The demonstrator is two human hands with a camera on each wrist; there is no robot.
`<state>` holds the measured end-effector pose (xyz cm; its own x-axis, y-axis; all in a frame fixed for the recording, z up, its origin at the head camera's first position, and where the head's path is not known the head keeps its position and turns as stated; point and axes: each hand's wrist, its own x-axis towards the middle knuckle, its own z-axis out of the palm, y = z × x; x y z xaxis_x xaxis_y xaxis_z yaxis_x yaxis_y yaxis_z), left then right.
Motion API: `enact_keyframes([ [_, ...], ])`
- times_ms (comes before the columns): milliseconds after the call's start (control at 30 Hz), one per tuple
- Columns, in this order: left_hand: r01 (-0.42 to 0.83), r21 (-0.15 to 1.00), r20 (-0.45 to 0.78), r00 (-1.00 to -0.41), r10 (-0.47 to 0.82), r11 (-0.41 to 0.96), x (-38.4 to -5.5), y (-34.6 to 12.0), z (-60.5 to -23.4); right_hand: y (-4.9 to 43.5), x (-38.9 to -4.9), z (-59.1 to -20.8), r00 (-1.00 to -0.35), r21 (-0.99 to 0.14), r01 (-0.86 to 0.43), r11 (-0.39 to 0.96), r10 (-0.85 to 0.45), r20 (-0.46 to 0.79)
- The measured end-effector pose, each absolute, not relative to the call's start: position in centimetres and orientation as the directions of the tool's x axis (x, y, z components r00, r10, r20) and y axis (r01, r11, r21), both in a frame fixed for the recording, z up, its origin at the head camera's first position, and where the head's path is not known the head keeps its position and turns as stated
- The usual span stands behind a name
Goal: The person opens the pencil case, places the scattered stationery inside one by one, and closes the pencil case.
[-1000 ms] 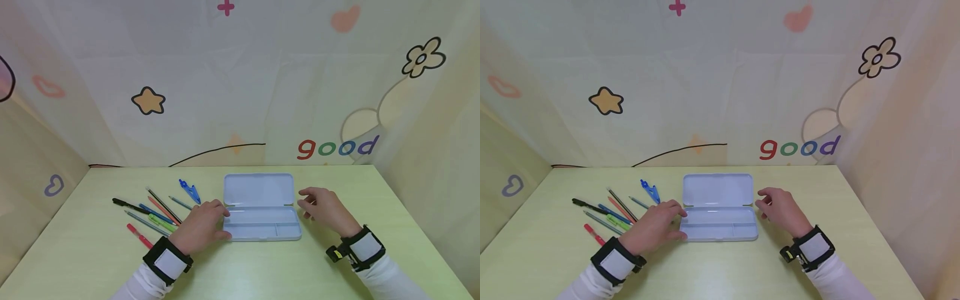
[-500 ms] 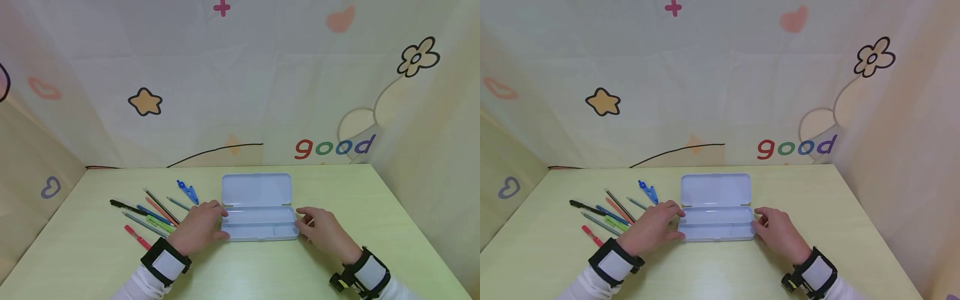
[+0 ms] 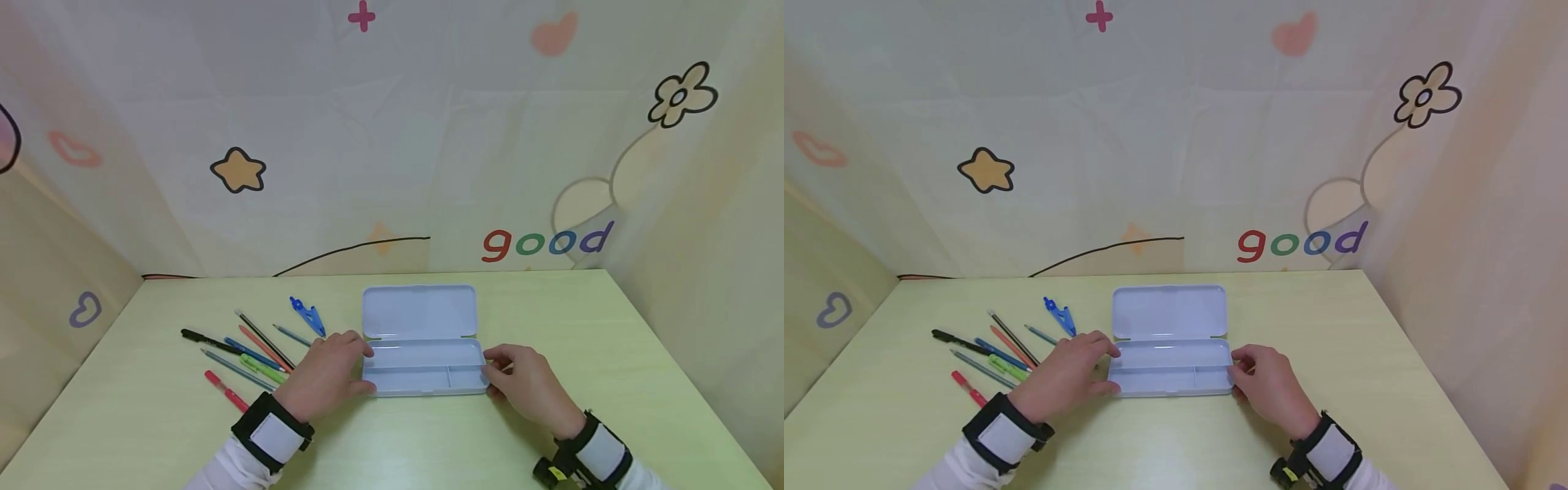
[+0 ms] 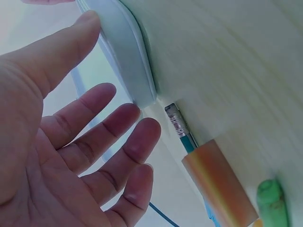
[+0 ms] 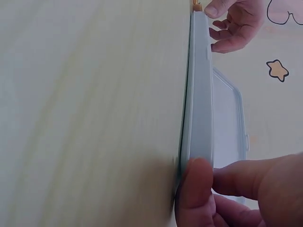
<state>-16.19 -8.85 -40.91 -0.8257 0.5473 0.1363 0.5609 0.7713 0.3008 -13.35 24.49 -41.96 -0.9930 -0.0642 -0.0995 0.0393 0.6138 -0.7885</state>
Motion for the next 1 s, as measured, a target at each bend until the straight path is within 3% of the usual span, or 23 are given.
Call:
enact_keyframes([
  [500, 0.556, 0.286, 0.189, -0.831, 0.523, 0.780, -15.6, -9.9, -38.4, 24.4, -13.2, -42.2, -0.994, -0.818, 0.044, 0.573, -0.059, -0.096],
  [1000, 0.557, 0.252, 0.242, -0.828, 0.506, 0.791, -14.2, -16.0, -35.5, 24.2, -13.2, -41.8, -0.991, -0.810, 0.075, 0.581, -0.045, -0.124],
])
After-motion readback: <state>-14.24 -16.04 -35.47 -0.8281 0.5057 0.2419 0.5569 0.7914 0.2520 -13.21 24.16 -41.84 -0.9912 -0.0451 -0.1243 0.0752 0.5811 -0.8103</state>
